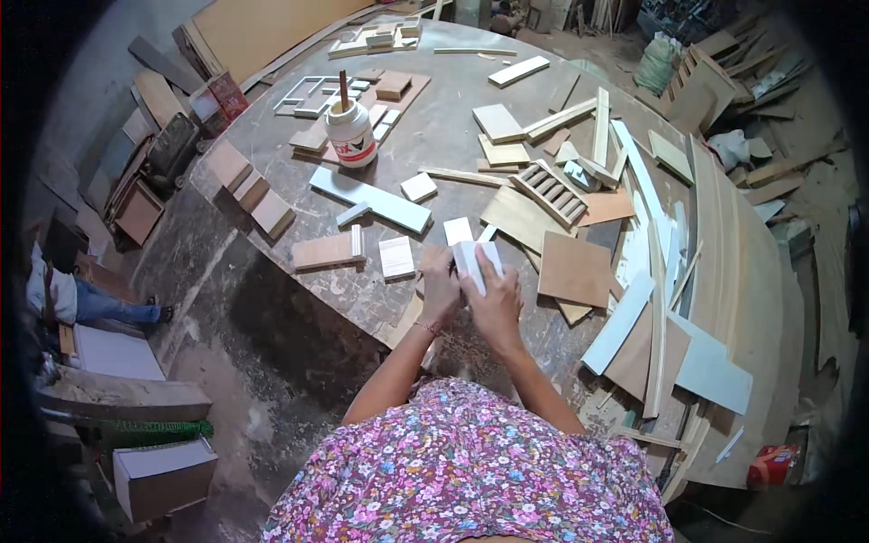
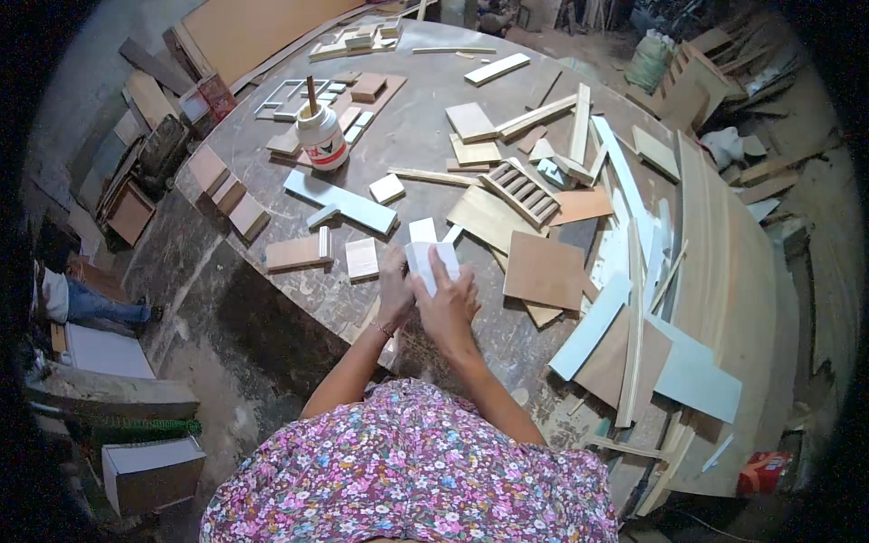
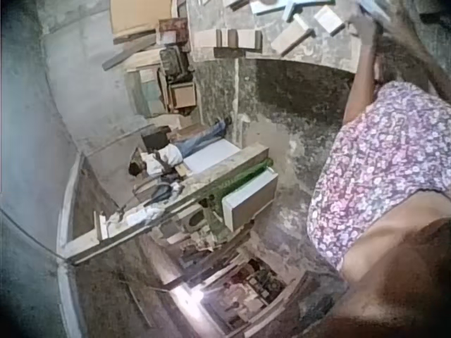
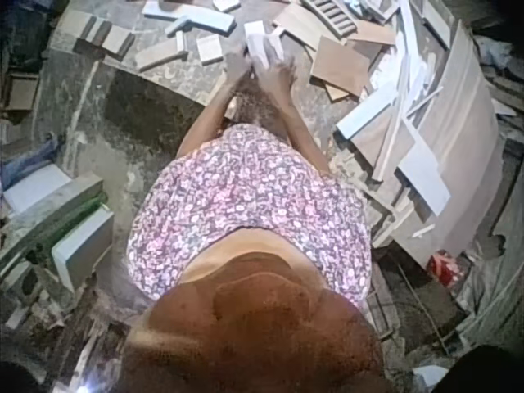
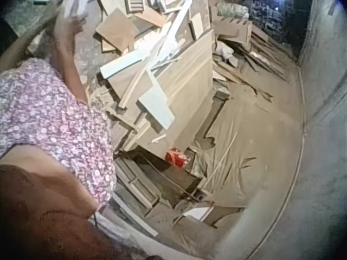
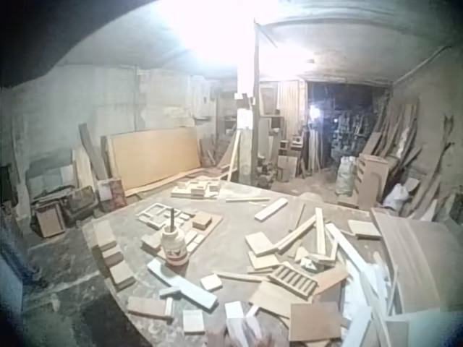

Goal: The person assembles small wooden components on a workbench. They pick up pieces, align them, and apply glue to the edges using a brush before joining them together. The person handles multiple small wooden parts, stacking some and preparing others for assembly.

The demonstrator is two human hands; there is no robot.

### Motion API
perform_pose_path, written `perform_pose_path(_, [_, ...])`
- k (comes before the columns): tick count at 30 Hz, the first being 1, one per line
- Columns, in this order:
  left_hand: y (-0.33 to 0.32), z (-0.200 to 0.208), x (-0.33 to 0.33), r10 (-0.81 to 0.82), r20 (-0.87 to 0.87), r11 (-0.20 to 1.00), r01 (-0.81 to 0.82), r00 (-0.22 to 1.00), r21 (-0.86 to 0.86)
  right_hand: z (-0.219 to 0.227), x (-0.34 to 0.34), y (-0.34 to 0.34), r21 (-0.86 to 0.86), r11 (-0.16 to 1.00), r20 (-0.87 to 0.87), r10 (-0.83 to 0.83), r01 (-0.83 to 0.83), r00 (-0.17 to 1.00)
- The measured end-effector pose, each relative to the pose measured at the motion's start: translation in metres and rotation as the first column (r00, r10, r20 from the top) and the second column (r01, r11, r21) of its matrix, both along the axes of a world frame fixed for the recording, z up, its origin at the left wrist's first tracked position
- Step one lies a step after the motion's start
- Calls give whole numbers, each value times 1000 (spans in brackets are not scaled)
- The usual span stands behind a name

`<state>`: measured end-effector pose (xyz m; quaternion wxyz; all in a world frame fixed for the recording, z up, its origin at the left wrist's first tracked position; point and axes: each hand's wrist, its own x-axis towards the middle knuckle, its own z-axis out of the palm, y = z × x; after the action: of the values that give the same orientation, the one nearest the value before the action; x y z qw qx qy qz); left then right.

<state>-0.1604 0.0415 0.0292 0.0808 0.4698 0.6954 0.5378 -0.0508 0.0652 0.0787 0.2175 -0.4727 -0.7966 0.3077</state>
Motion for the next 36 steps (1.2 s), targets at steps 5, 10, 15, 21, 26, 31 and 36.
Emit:
perform_pose_path(5, [1, 7, 15, -51, 161, 996, 61, 986, -61, -8, -12, 45, -160, 986, -11, -42, 40, 999])
perform_pose_path(10, [5, 17, 16, 39, 67, 996, -45, 997, 79, -9, -8, 45, -202, 979, -63, 17, -30, 998])
perform_pose_path(15, [9, -26, -4, 82, 94, 990, -92, 992, 106, -5, 1, 4, -66, 998, -8, 11, -11, 1000])
perform_pose_path(21, [5, 10, 22, -57, 217, 997, 43, 975, 68, -5, -7, 63, -197, 980, -235, -23, -25, 972])
perform_pose_path(26, [2, 7, 2, 40, 30, 997, -42, 999, 67, -4, 3, 11, 109, 993, -19, -37, 39, 999])
perform_pose_path(31, [6, 11, 18, -62, 99, 996, 55, 993, 70, -4, -8, 52, -76, 996, 25, -48, 50, 999])
perform_pose_path(36, [6, 14, 8, 50, 14, 998, -50, 999, 36, 1, -5, 39, -31, 1000, 45, 6, -5, 999])
